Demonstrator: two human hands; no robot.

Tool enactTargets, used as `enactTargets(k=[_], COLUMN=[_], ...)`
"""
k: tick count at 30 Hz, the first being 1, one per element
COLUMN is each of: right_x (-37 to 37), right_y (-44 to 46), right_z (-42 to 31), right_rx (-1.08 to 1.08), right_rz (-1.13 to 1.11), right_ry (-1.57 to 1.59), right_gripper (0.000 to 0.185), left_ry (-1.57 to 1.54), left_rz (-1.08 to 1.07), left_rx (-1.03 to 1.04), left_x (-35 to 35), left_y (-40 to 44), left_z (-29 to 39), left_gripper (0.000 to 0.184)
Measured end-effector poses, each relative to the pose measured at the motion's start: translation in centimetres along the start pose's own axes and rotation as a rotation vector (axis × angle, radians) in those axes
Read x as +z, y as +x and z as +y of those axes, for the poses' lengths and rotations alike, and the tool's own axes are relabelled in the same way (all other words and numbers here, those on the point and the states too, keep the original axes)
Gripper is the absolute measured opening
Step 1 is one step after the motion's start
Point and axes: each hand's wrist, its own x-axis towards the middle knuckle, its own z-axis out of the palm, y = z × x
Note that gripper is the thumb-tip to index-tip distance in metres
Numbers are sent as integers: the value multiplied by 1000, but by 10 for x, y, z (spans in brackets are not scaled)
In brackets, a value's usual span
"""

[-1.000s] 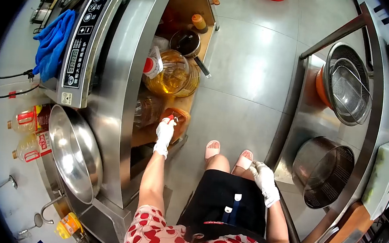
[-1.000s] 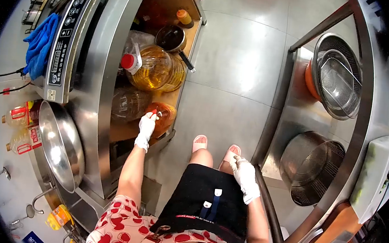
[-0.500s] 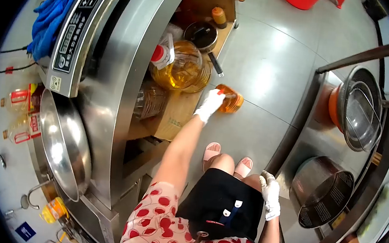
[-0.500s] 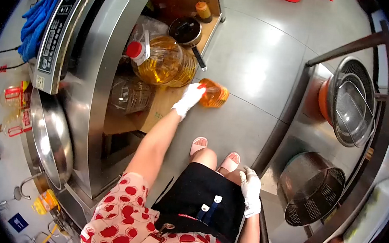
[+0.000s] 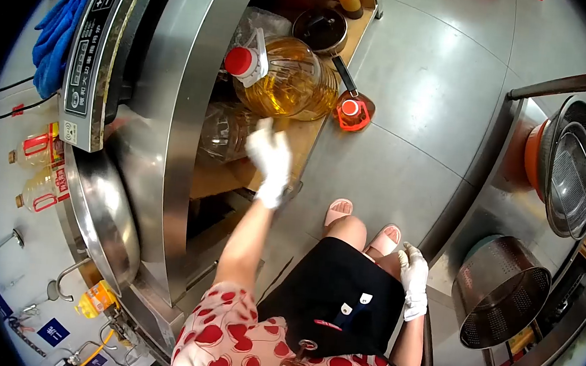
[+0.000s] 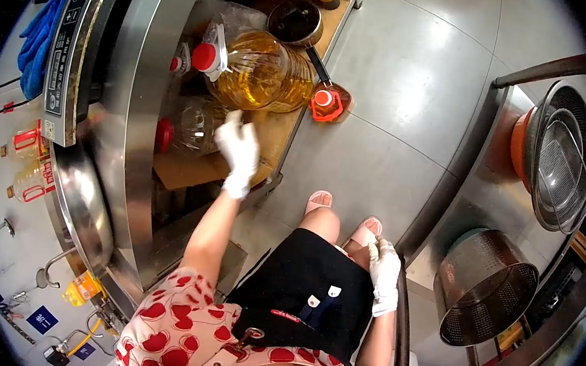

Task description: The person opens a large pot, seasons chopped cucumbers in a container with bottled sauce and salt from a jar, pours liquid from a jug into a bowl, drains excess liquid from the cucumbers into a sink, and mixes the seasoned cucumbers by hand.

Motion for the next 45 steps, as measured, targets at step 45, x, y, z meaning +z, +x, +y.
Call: enactTargets(k=[45], right_x=[-67], right_y=[-81], right_z=[-8], right_rx=[189], right_rz=[195], right_ry=[306], right_gripper=[38], left_ry=[-246], left_rz=[-945], left_rx=[724], left_x=[-18], left_y=[-167], left_z=[182], left_gripper=[27])
